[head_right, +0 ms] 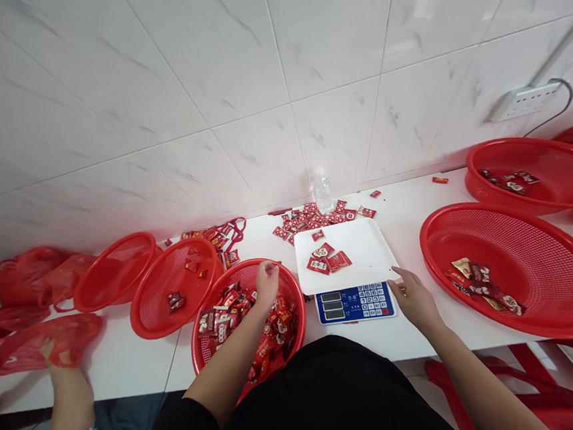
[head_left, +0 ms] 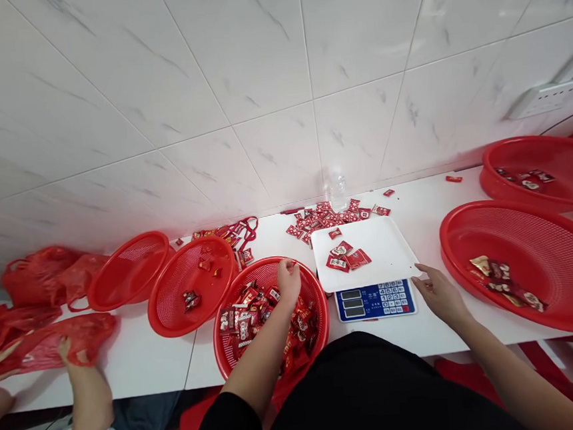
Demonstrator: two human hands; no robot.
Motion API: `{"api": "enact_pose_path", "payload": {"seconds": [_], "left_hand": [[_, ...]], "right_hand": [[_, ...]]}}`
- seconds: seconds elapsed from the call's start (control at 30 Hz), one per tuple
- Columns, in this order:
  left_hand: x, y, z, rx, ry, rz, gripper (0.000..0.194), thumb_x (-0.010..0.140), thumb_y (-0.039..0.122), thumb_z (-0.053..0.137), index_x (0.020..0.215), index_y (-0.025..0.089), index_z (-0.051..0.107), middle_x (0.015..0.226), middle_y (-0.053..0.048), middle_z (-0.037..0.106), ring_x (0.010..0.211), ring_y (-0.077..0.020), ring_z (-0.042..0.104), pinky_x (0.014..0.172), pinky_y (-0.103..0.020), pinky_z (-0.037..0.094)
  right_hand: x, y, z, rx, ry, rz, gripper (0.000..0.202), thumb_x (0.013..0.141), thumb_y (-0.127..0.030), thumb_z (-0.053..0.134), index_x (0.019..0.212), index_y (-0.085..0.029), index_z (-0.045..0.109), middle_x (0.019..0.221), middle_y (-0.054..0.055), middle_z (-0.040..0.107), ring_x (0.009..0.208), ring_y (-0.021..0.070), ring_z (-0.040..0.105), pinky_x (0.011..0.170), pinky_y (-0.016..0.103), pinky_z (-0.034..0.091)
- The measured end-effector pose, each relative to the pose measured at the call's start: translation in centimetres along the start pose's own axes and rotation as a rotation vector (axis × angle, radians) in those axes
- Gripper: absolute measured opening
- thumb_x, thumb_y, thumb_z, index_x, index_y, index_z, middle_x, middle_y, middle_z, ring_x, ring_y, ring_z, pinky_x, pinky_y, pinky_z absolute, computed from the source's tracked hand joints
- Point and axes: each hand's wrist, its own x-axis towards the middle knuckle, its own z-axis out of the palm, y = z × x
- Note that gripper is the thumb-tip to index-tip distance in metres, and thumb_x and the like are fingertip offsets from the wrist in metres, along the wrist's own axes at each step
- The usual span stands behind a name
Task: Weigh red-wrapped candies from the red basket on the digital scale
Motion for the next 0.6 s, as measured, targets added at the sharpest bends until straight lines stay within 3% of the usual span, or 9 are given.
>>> {"api": "enact_pose_path", "payload": {"seconds": [0.07,0.2,0.27,0.33,0.47,0.6], "left_hand": [[-0.2,-2.6,-0.5,0.182,-0.069,-0.047,0.035,0.084,0.029,0.046,0.116,0.015,0.047,0.122,-0.013,0.054,0.114,-0.0209,0.050,0.096,-0.033,0.037],[-1.9,-5.7,0.4,0.443,-0.386,-0.079,0.067,0.074,0.041,0.060,0.131,0.013,0.037,0.140,-0.020,0.037,0.131,-0.0313,0.031,0.103,-0.041,0.027],[-2.9,-5.9,1.3,0.534,-0.467,-0.046,0.073,0.071,0.041,0.062,0.132,0.012,0.035,0.145,-0.020,0.028,0.134,-0.0343,0.024,0.105,-0.043,0.025],[-3.7,-5.6,1.8,0.595,-0.494,0.015,0.067,0.072,0.036,0.060,0.130,0.011,0.038,0.145,-0.020,0.028,0.134,-0.0335,0.025,0.105,-0.041,0.024],[-4.5,-4.8,1.7,0.624,-0.570,0.122,0.050,0.073,0.030,0.057,0.119,0.012,0.047,0.133,-0.017,0.042,0.123,-0.0277,0.041,0.100,-0.033,0.032],[-4.9,-5.0,1.1,0.602,-0.600,0.159,0.039,0.073,0.029,0.058,0.110,0.016,0.053,0.122,-0.013,0.052,0.112,-0.0255,0.049,0.094,-0.031,0.036]], "right_hand": [[0.2,-0.5,0.4,0.011,-0.017,-0.008,0.048,0.084,-0.052,0.040,0.121,-0.022,0.047,0.115,0.011,0.056,0.078,0.0198,0.064,0.069,0.036,0.053],[0.5,-1.7,1.0,0.012,-0.043,-0.016,0.048,0.084,-0.051,0.041,0.122,-0.022,0.047,0.115,0.010,0.056,0.079,0.0191,0.064,0.070,0.035,0.053],[0.5,-2.2,1.3,0.018,-0.049,-0.032,0.047,0.084,-0.050,0.040,0.121,-0.023,0.048,0.114,0.009,0.056,0.080,0.0190,0.064,0.071,0.035,0.053],[0.2,-2.7,1.7,0.029,-0.075,-0.048,0.046,0.085,-0.050,0.040,0.121,-0.023,0.048,0.114,0.009,0.056,0.081,0.0186,0.063,0.073,0.036,0.053],[-1.0,-3.4,2.9,0.045,-0.172,-0.056,0.046,0.086,-0.050,0.037,0.122,-0.023,0.047,0.120,0.009,0.053,0.084,0.0181,0.063,0.074,0.035,0.053],[-1.9,-3.6,4.3,0.042,-0.234,-0.071,0.045,0.088,-0.048,0.034,0.126,-0.027,0.043,0.136,0.008,0.042,0.086,0.0168,0.063,0.075,0.035,0.053]]}}
